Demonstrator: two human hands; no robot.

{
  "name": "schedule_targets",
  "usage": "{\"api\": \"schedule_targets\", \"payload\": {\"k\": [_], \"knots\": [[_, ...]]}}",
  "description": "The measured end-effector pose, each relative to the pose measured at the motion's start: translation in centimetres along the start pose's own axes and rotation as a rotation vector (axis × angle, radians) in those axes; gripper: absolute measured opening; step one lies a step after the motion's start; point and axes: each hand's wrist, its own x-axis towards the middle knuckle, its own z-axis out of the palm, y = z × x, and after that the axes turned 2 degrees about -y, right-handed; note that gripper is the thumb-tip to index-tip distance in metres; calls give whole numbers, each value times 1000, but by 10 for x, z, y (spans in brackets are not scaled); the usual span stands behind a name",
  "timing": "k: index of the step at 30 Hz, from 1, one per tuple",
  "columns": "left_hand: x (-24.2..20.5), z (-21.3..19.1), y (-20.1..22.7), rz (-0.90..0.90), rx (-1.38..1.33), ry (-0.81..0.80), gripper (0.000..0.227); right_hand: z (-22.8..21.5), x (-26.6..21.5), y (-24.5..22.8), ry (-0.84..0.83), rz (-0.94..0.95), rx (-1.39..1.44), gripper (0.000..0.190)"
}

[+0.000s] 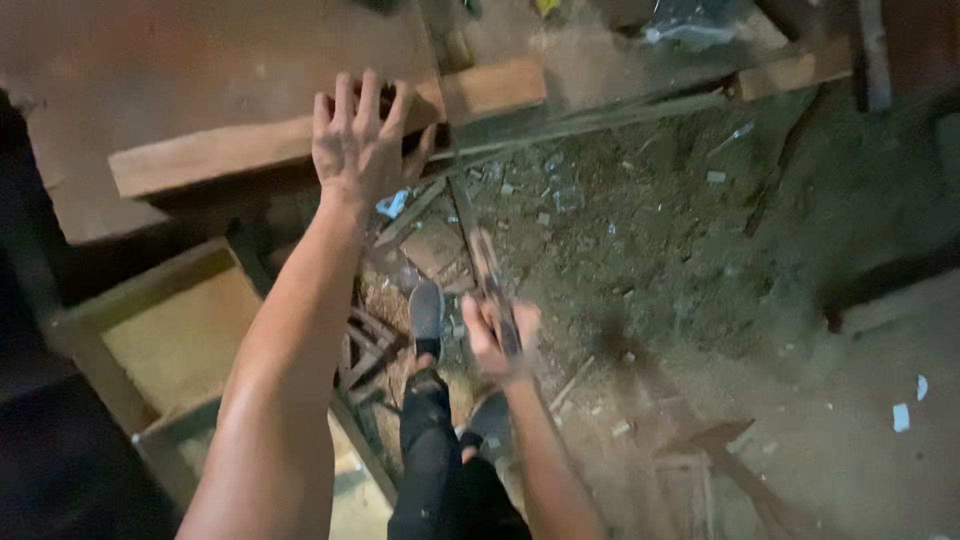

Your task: The person saws a wooden plank into smaller pieces, then uses a chisel to carve and shape the cut pieces. They finish by sanding the edges of the wood with sandpaper.

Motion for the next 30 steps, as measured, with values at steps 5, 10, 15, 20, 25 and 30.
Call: {"api": "schedule_targets", "payload": {"k": [5,10,15,20,25,30], "knots": [[2,0,1,-43,-29,-83,52,11,5,12,5,93,32,50],[-2,1,-1,-34,-60,-61,52,-23,-42,-6,1,0,-51,48],[2,0,-1,-26,-55,-79,52,10,15,9,45,-21,16,43],[-1,0,1,-42,-64,-45,51,-7,-19,-6,8,7,-6,37],[-2,6,2,-60,-36,-53,53,-24,-46,-6,-11,-64,-286,37],[-1,15,0,-145,-25,-66,55,-32,-34,1,-16,84,-155,48]]}}
